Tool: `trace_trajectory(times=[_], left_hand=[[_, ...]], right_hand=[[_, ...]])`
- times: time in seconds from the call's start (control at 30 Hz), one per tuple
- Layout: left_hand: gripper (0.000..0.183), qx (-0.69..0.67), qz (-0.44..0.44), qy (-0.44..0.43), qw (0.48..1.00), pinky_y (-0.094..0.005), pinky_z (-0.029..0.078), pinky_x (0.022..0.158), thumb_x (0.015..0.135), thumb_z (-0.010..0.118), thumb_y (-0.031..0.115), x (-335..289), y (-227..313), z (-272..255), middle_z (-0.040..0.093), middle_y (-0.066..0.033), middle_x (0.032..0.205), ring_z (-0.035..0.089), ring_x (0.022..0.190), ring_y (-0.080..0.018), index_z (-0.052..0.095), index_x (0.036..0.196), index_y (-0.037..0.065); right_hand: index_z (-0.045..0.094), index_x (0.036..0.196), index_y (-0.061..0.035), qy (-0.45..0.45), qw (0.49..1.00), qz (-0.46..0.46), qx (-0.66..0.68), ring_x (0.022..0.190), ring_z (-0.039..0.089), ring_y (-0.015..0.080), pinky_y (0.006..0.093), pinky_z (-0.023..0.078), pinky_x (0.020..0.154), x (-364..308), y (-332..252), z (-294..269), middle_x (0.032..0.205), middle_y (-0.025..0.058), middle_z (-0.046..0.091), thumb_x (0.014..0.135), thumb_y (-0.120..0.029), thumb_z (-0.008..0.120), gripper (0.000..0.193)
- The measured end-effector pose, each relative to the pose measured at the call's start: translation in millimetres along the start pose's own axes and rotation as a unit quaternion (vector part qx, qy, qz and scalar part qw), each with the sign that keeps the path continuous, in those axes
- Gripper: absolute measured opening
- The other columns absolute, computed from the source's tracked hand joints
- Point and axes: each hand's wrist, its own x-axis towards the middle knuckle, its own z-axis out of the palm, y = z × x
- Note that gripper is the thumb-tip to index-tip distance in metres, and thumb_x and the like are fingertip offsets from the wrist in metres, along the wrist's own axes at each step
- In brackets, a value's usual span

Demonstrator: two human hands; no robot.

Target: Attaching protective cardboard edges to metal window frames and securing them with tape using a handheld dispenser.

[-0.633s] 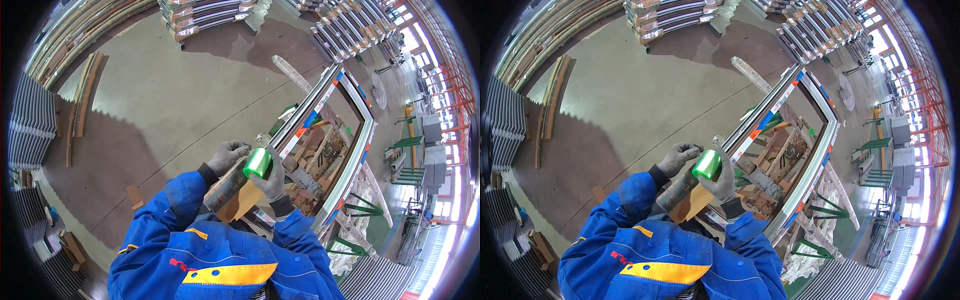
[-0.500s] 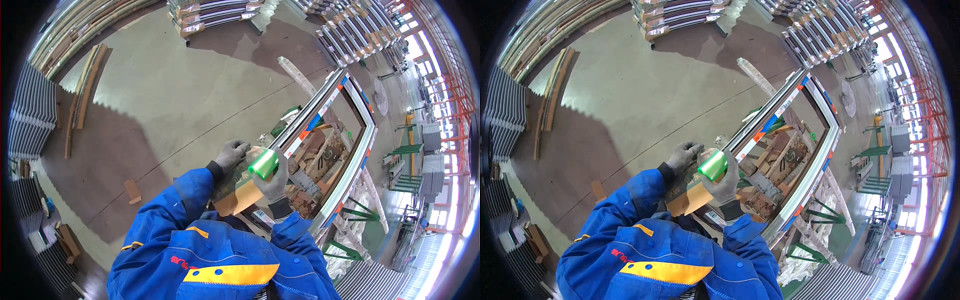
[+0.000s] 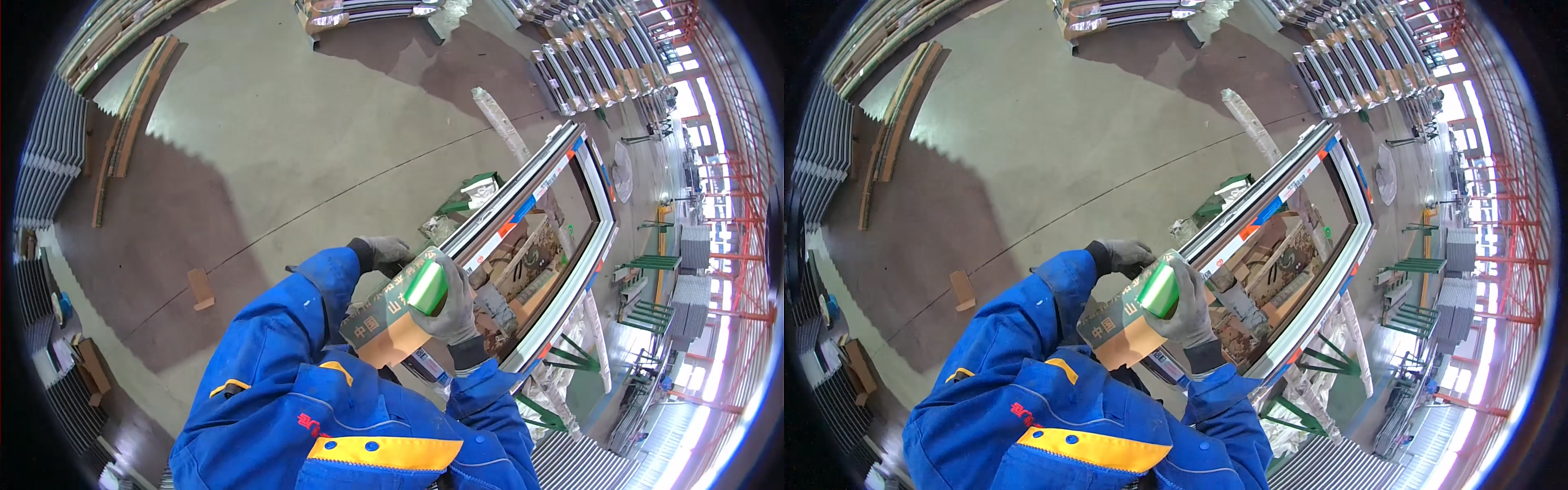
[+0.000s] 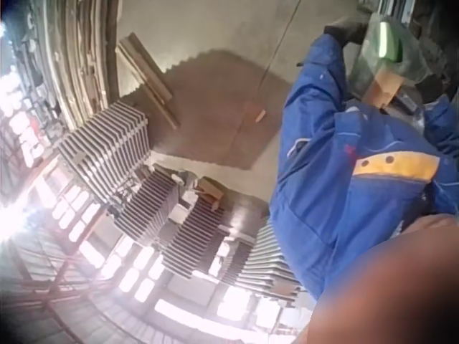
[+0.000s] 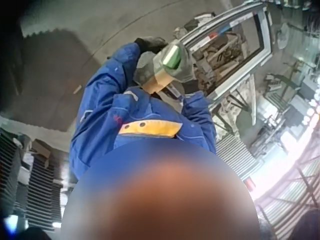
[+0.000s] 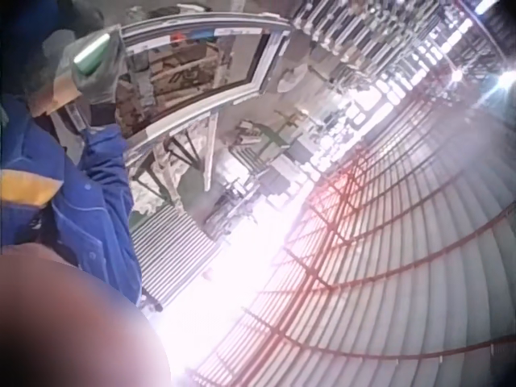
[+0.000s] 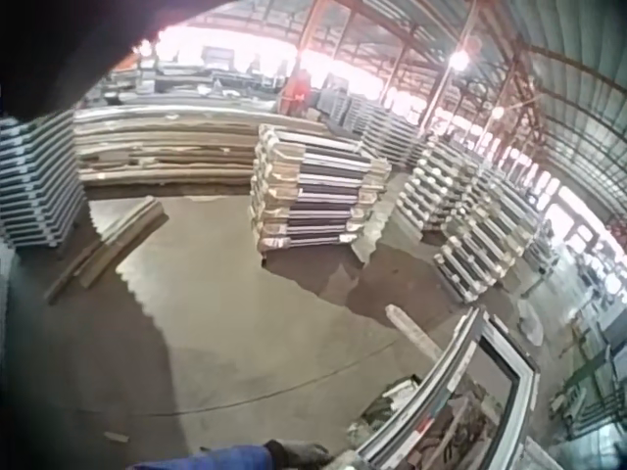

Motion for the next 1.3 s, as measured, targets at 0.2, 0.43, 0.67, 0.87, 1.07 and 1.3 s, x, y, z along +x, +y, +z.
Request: trace_trajectory(times=[0.2,0.43,0.67,0.87,1.07,1.3], left_hand=[[0.026,-0.004,0.035,0.002,0.999,-0.0269,0.052,0.062,0.103,0.064,0.032,15.8,20.4,0.8,0.066,0.0000,0.084,0.061,0.068,-0.0093,0.067,0.094,0.008],[0.035,0.033,0.130,0.231,0.964,-0.0326,0.052,0.080,0.106,0.057,0.036,47.7,-22.5,31.0,0.069,-0.0044,0.097,0.061,0.086,-0.0127,0.068,0.113,0.004],[0.033,-0.089,0.147,0.239,0.956,-0.0323,0.053,0.080,0.106,0.057,0.034,48.8,-81.9,25.4,0.071,-0.0057,0.097,0.063,0.087,-0.0141,0.069,0.114,0.003],[0.024,-0.241,0.154,0.198,0.938,-0.0272,0.051,0.068,0.108,0.057,0.030,24.1,-59.1,41.2,0.065,0.0010,0.088,0.058,0.078,-0.0080,0.064,0.104,0.007],[0.027,-0.236,0.140,0.212,0.938,-0.0283,0.051,0.071,0.108,0.057,0.031,28.8,-46.7,41.4,0.066,-0.0008,0.090,0.059,0.080,-0.0096,0.065,0.107,0.005],[0.034,-0.109,0.112,0.182,0.971,-0.0299,0.053,0.077,0.107,0.058,0.032,69.1,-81.7,14.2,0.069,-0.0013,0.096,0.060,0.086,-0.0107,0.069,0.115,0.001]], right_hand=[[0.039,0.147,0.0008,0.009,0.999,-0.019,-0.029,0.115,0.058,0.0433,0.0498,0.054,0.095,-0.3,5.1,6.2,0.131,0.0232,0.057,0.061,-0.018,0.090,0.102],[0.041,0.146,0.0020,-0.024,0.997,-0.002,-0.077,0.114,0.055,0.0439,0.0522,0.049,0.098,12.0,-2.5,6.8,0.130,0.0249,0.052,0.062,-0.027,0.092,0.103],[0.047,0.142,0.0011,-0.048,0.999,0.000,-0.022,0.119,0.053,0.0453,0.0540,0.047,0.104,1.0,-19.7,22.1,0.129,0.0234,0.053,0.063,-0.028,0.090,0.095],[0.045,0.146,-0.0010,-0.056,0.998,-0.011,-0.011,0.121,0.050,0.0439,0.0534,0.045,0.105,-5.1,-11.8,27.6,0.132,0.0238,0.050,0.068,-0.033,0.087,0.094],[0.047,0.144,-0.0012,-0.054,0.999,-0.002,-0.008,0.121,0.052,0.0441,0.0526,0.046,0.105,1.7,-4.4,19.6,0.132,0.0235,0.051,0.067,-0.032,0.089,0.093],[0.048,0.142,0.0001,-0.026,0.998,0.031,-0.048,0.116,0.055,0.0409,0.0501,0.049,0.099,12.2,1.2,-4.1,0.129,0.0216,0.054,0.064,-0.027,0.089,0.092]])
